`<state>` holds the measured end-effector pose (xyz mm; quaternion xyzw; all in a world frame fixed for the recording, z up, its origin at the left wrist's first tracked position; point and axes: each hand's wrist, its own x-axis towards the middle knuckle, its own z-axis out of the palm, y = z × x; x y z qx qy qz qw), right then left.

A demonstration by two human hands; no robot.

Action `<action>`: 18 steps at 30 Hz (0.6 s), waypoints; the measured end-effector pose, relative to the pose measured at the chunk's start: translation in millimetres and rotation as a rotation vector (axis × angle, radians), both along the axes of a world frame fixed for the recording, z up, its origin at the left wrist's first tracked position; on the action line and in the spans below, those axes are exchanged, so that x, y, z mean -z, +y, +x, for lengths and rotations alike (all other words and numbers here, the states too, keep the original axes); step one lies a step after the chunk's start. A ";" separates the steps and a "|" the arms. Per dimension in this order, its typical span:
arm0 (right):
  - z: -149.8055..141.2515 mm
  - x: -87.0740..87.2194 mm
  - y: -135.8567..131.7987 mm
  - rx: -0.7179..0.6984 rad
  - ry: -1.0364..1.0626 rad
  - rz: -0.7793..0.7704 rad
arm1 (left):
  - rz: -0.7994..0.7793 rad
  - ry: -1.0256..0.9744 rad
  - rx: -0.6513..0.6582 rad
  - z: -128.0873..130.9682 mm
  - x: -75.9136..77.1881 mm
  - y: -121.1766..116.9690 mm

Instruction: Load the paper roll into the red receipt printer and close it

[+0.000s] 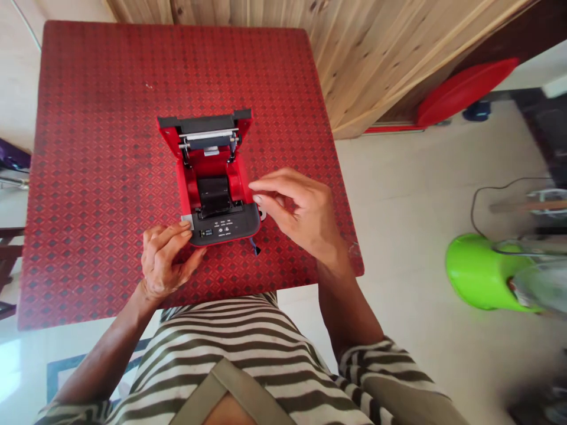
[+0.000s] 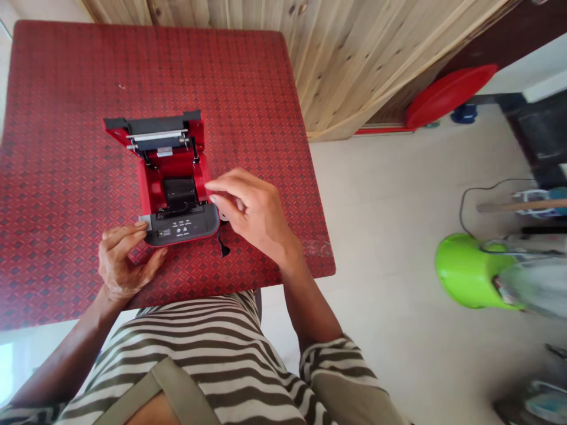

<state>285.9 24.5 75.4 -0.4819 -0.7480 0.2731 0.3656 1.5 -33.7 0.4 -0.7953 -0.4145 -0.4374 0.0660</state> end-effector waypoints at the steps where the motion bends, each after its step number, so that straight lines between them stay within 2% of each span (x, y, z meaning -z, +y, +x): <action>1: -8.6 -3.2 8.2 -0.054 -0.074 0.045 | 0.008 0.003 -0.001 -0.8 1.7 -0.6; 4: -40.5 -11.0 34.3 -0.197 -0.357 0.093 | 0.015 0.017 0.005 -3.6 5.1 -3.5; 7: -73.8 -19.5 54.1 -0.247 -0.666 0.020 | 0.008 0.014 -0.013 -4.1 5.5 -6.7; 10: -94.1 -24.9 62.6 -0.294 -0.844 -0.031 | 0.008 0.009 -0.029 -2.3 4.8 -7.8; 14: -95.3 -15.1 64.5 -0.380 -0.854 0.011 | 0.013 0.004 -0.021 -0.2 4.8 -6.1; 18: -87.3 -6.6 62.7 -0.329 -0.744 0.055 | 0.018 -0.013 0.004 0.1 5.1 -4.3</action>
